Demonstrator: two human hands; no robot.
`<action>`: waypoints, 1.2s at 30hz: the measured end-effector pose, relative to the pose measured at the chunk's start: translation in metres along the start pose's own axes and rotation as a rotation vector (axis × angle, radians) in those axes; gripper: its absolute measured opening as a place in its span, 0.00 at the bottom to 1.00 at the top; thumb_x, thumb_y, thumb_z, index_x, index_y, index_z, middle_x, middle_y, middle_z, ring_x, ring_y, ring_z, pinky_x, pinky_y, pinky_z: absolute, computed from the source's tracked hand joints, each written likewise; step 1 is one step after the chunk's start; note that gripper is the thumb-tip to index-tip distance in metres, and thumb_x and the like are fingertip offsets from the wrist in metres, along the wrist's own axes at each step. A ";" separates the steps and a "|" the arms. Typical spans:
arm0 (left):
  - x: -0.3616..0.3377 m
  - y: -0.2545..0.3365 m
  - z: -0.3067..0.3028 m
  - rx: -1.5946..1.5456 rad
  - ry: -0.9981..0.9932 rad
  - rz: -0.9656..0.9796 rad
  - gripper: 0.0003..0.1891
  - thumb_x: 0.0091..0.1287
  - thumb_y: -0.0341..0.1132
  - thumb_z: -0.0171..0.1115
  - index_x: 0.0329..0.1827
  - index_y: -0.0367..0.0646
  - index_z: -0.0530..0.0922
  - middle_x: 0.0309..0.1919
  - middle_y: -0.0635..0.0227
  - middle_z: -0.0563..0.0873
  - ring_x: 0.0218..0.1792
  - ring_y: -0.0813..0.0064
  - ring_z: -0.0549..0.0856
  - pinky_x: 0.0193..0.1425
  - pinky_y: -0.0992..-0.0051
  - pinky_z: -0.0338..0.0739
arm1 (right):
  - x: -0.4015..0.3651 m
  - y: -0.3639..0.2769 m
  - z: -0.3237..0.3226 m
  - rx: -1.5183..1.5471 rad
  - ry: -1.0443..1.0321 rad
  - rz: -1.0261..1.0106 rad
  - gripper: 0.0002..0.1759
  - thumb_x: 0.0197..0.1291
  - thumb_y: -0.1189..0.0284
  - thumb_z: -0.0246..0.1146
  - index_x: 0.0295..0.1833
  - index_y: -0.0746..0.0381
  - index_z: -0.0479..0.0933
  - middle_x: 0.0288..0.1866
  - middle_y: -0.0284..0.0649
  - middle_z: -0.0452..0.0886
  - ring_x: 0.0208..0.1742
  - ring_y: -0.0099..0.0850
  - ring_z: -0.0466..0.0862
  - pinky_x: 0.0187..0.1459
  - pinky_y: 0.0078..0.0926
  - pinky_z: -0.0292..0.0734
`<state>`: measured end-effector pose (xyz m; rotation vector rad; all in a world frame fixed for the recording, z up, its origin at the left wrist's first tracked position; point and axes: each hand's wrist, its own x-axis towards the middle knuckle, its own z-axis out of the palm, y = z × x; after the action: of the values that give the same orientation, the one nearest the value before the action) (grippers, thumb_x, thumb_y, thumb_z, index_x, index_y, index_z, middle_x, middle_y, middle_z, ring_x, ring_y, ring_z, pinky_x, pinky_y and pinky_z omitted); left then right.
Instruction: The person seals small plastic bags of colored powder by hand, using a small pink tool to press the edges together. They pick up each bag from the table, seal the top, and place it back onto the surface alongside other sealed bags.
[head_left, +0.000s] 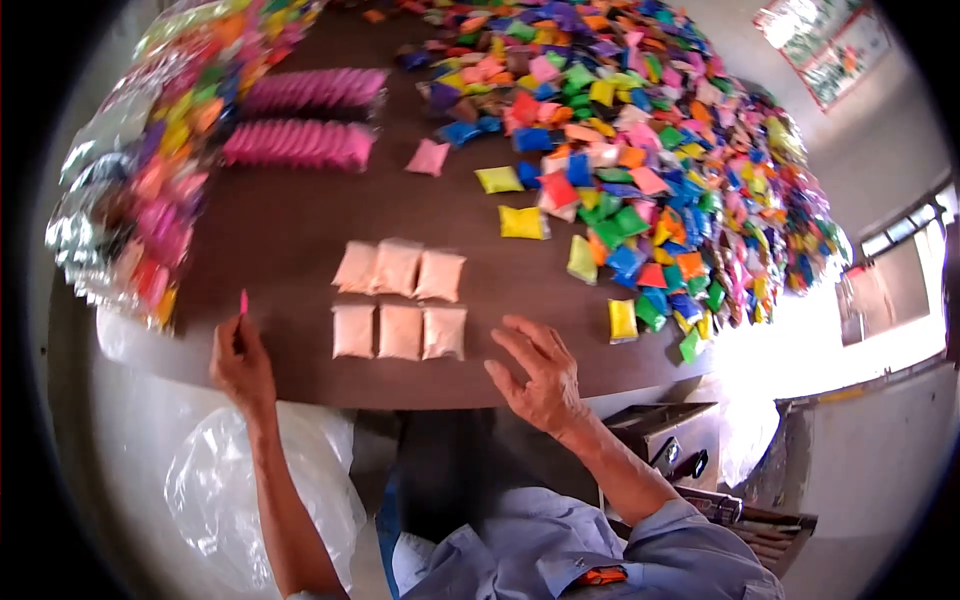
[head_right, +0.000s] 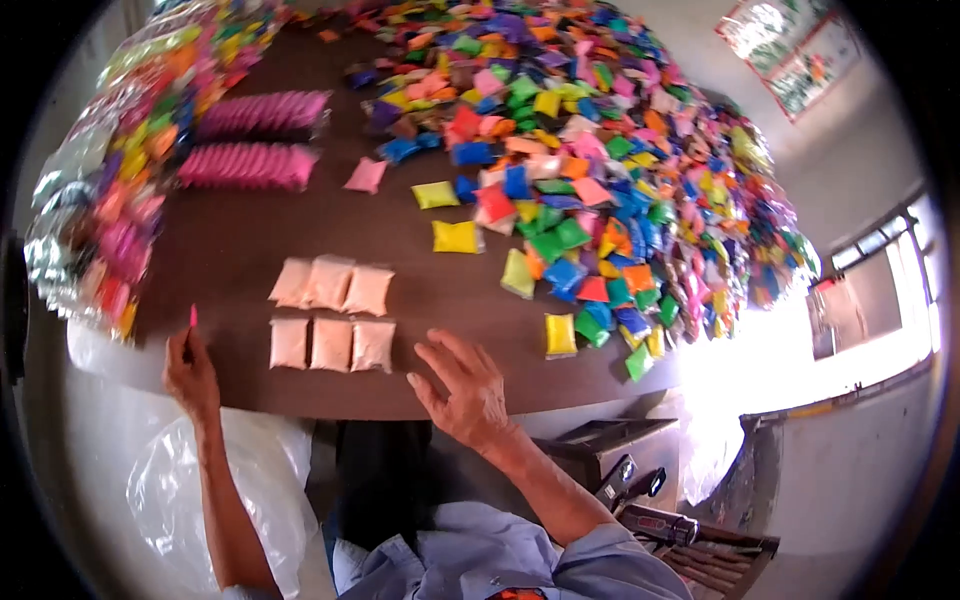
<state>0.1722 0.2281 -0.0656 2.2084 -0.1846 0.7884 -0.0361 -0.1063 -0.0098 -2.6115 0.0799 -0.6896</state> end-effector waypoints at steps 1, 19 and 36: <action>-0.001 -0.006 0.002 -0.010 0.010 0.004 0.04 0.76 0.28 0.66 0.49 0.40 0.85 0.32 0.61 0.86 0.30 0.69 0.84 0.39 0.70 0.80 | -0.008 0.007 -0.003 -0.017 0.001 0.028 0.21 0.59 0.67 0.77 0.57 0.63 0.86 0.64 0.46 0.83 0.61 0.49 0.85 0.60 0.46 0.82; 0.002 -0.012 0.004 0.086 -0.076 -0.052 0.07 0.79 0.34 0.62 0.50 0.41 0.84 0.38 0.60 0.88 0.37 0.64 0.86 0.44 0.65 0.81 | -0.040 0.020 -0.011 -0.059 0.099 0.104 0.17 0.63 0.64 0.73 0.56 0.58 0.86 0.67 0.39 0.82 0.70 0.40 0.81 0.72 0.45 0.74; 0.004 -0.026 0.003 0.189 -0.115 -0.022 0.09 0.80 0.37 0.61 0.51 0.41 0.84 0.41 0.59 0.89 0.40 0.58 0.88 0.47 0.61 0.83 | -0.047 0.026 -0.005 -0.026 0.099 0.131 0.15 0.72 0.63 0.67 0.57 0.59 0.85 0.67 0.40 0.82 0.71 0.39 0.80 0.76 0.45 0.71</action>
<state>0.1863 0.2441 -0.0814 2.4324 -0.1468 0.6907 -0.0783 -0.1243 -0.0384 -2.5683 0.2888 -0.7757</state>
